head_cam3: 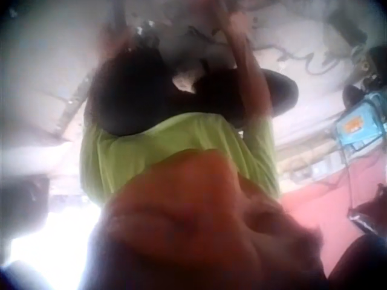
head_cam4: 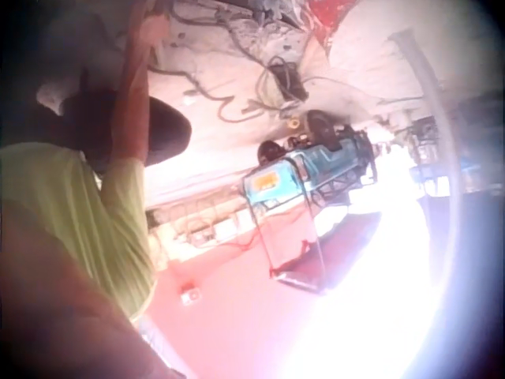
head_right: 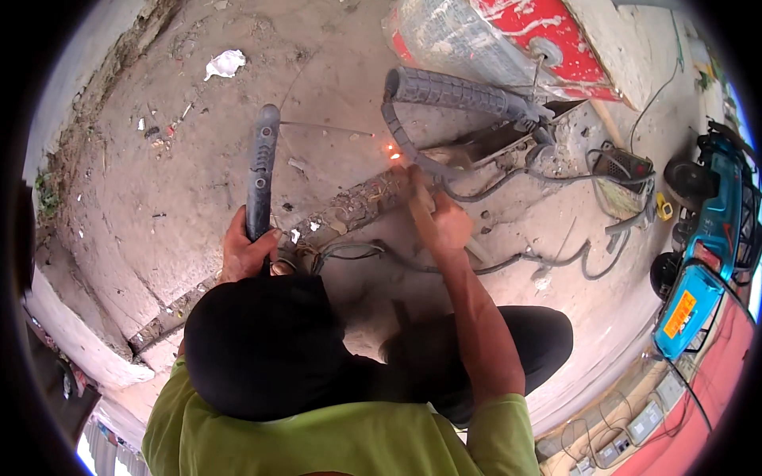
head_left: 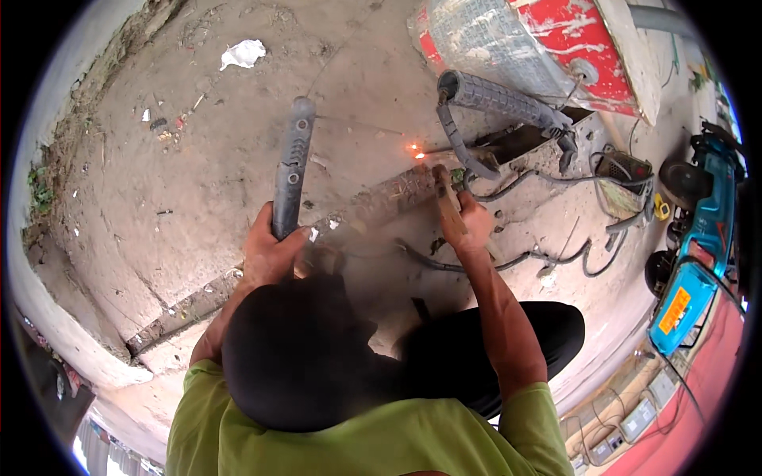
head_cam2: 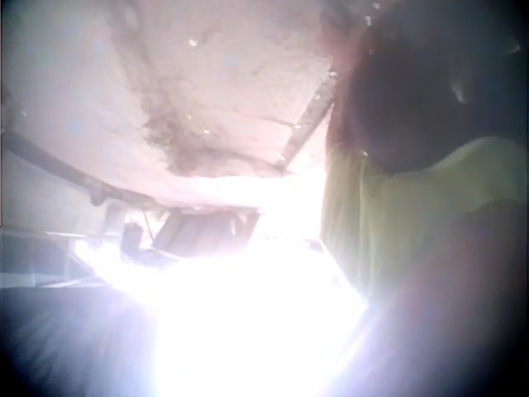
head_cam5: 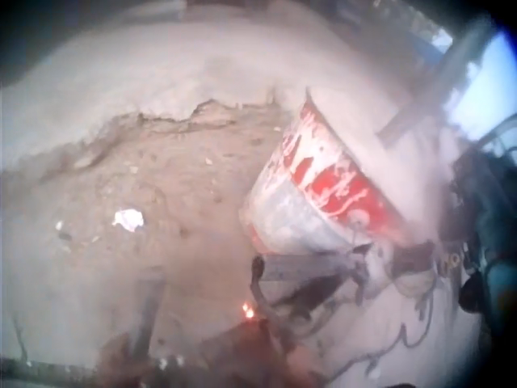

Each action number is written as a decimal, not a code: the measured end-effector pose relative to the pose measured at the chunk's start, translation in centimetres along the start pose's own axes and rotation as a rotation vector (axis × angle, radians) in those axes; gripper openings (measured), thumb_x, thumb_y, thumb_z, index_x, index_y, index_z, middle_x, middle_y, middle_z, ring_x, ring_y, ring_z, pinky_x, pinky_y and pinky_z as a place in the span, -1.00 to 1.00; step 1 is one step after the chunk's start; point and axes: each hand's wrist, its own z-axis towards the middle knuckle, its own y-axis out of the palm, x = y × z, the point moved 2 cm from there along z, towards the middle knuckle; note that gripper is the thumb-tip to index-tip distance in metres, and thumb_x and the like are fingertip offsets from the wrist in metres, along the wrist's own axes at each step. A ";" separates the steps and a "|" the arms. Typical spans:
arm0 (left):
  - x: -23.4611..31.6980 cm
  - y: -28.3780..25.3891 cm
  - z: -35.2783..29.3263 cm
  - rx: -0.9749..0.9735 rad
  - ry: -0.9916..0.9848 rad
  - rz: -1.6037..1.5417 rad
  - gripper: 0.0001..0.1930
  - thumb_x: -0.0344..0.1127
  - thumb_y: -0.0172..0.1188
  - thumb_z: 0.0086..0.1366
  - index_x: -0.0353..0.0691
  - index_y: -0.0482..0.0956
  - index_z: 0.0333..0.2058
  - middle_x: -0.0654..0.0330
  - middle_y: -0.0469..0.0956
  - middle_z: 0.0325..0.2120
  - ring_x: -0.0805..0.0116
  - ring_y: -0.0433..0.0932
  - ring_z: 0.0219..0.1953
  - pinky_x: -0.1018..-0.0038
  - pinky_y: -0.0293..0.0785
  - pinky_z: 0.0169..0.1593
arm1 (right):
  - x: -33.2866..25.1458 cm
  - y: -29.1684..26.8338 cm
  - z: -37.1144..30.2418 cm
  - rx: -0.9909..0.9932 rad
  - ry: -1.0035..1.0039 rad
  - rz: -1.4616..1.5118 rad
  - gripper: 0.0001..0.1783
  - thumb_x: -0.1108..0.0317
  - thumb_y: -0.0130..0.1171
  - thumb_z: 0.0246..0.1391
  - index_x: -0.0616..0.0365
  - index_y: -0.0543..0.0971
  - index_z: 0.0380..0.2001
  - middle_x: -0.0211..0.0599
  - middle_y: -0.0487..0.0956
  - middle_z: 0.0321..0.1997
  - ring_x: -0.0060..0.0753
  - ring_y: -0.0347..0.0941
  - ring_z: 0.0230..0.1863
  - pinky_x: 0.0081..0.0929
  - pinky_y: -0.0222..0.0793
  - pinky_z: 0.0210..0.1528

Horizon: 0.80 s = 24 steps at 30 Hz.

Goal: The person handles hand tools to position metal pieces on the ground, clamps an electrode into a welding electrode holder, and welds the metal parts together.

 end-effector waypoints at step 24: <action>-1.3 -0.9 -1.8 0.087 -0.025 -0.263 -0.74 -0.40 0.35 0.32 -0.27 0.43 -0.15 0.19 0.53 -0.59 0.37 0.51 -0.65 0.43 0.42 -0.54 | 1.5 -5.2 -1.1 -0.144 -0.151 0.068 -0.70 0.07 0.37 0.18 0.06 0.71 -0.21 -0.01 0.72 -0.06 0.18 0.67 -0.15 -0.02 0.61 -0.15</action>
